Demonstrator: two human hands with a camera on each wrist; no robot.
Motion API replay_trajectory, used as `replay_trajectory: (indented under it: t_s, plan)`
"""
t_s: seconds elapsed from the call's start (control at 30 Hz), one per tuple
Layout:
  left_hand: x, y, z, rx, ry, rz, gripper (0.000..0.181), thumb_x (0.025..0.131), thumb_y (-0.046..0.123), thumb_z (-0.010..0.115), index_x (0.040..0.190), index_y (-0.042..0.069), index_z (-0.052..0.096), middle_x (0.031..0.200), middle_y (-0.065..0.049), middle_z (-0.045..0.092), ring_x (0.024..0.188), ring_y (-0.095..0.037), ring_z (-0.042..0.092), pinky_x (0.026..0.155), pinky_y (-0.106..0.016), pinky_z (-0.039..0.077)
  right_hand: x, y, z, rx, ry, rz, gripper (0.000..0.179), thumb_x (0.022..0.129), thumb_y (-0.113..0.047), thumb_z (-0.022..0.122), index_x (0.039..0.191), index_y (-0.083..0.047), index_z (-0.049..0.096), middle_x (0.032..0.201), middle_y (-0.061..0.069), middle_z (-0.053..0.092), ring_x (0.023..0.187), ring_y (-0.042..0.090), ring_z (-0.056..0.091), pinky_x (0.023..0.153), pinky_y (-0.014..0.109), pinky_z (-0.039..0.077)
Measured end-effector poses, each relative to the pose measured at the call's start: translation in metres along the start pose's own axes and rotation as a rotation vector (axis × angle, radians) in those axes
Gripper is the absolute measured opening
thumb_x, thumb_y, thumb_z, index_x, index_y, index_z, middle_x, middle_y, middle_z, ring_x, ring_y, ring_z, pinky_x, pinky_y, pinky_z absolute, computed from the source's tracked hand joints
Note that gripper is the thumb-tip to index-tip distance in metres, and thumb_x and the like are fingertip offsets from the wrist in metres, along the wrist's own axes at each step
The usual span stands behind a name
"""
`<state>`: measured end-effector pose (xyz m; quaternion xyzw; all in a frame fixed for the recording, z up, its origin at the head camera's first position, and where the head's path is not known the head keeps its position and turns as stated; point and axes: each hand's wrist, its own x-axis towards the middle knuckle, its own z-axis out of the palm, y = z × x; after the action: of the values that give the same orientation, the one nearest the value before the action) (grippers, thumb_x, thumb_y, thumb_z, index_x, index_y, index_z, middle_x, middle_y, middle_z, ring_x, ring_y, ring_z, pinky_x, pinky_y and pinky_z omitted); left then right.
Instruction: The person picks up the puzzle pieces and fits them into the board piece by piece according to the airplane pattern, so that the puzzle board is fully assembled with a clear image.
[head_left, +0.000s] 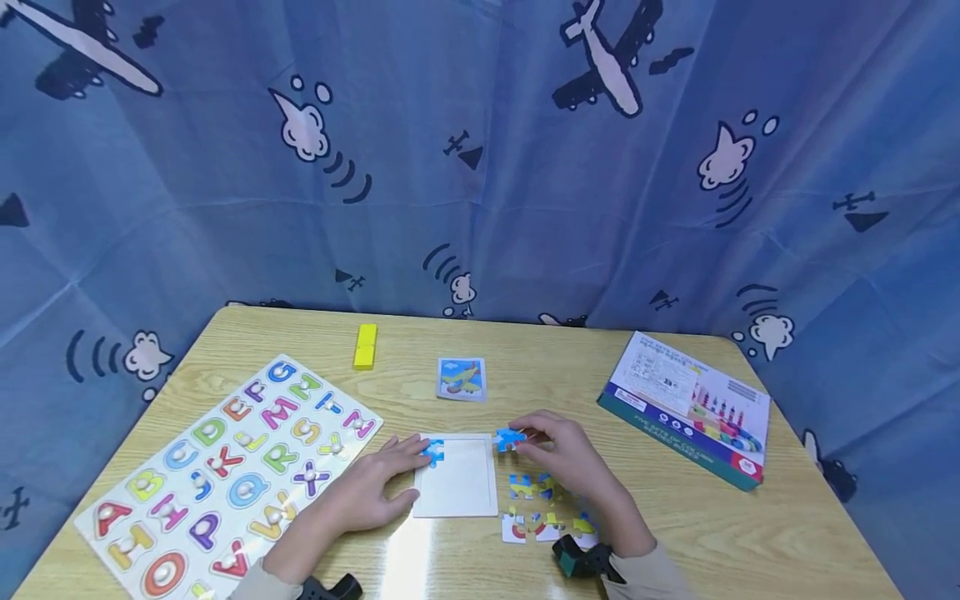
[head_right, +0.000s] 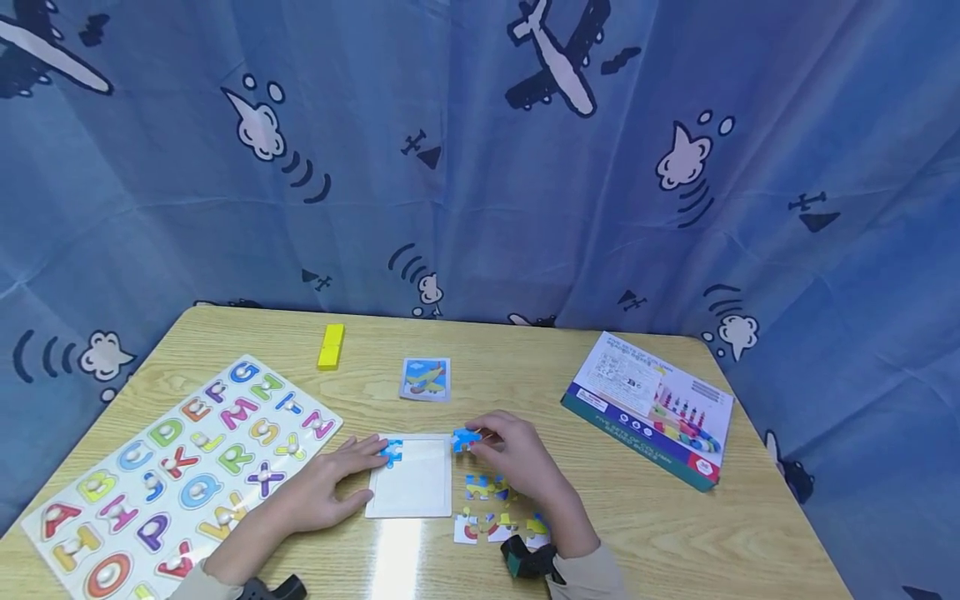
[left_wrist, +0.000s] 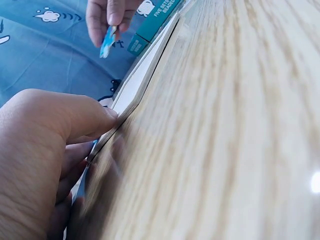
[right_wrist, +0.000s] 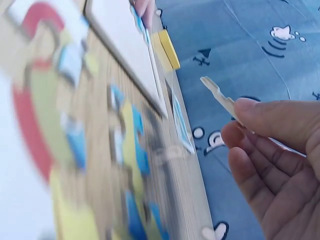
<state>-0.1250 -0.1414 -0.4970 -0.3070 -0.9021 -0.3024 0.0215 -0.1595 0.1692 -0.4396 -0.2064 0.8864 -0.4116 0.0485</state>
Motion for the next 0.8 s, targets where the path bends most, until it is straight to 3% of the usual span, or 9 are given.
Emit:
replay_trajectory:
  t_s: [0.2,0.43,0.6,0.8]
  plan:
    - [0.000,0.000,0.000,0.001,-0.003,0.003,0.044,0.085,0.026,0.064,0.127,0.011,0.062,0.144,0.001,0.048,0.136,-0.015,0.040,0.115,-0.038,0.031,0.010,-0.014,0.014,0.010,-0.005,-0.002,0.025,0.088,-0.017,0.067,0.112,-0.012,0.068,0.109,-0.001,0.066,0.094,0.014,0.061,0.083,0.024,0.056]
    - [0.001,0.002,-0.003,0.003,-0.007,0.006,0.044,0.085,0.027,0.065,0.126,0.010,0.062,0.143,-0.001,0.049,0.135,-0.017,0.042,0.114,-0.040,0.033,0.026,-0.025,0.036,-0.002,-0.029,-0.050,0.027,0.089,-0.015,0.065,0.114,-0.005,0.068,0.112,0.004,0.066,0.094,0.016,0.063,0.081,0.025,0.058]
    - [0.001,0.004,-0.004,0.005,-0.012,0.001,0.044,0.085,0.026,0.064,0.127,0.010,0.062,0.143,-0.001,0.049,0.135,-0.017,0.042,0.114,-0.040,0.033,0.031,-0.028,0.049,-0.048,-0.062,-0.052,0.025,0.089,-0.012,0.065,0.113,-0.005,0.069,0.111,0.005,0.067,0.093,0.015,0.063,0.079,0.024,0.057]
    - [0.001,0.005,-0.005,0.010,-0.014,-0.016,0.044,0.085,0.027,0.065,0.127,0.012,0.062,0.143,0.000,0.049,0.135,-0.016,0.042,0.114,-0.039,0.033,0.030,-0.029,0.057,-0.134,-0.063,-0.066,0.026,0.089,-0.012,0.065,0.113,-0.006,0.069,0.112,0.006,0.067,0.104,0.019,0.063,0.088,0.034,0.056]
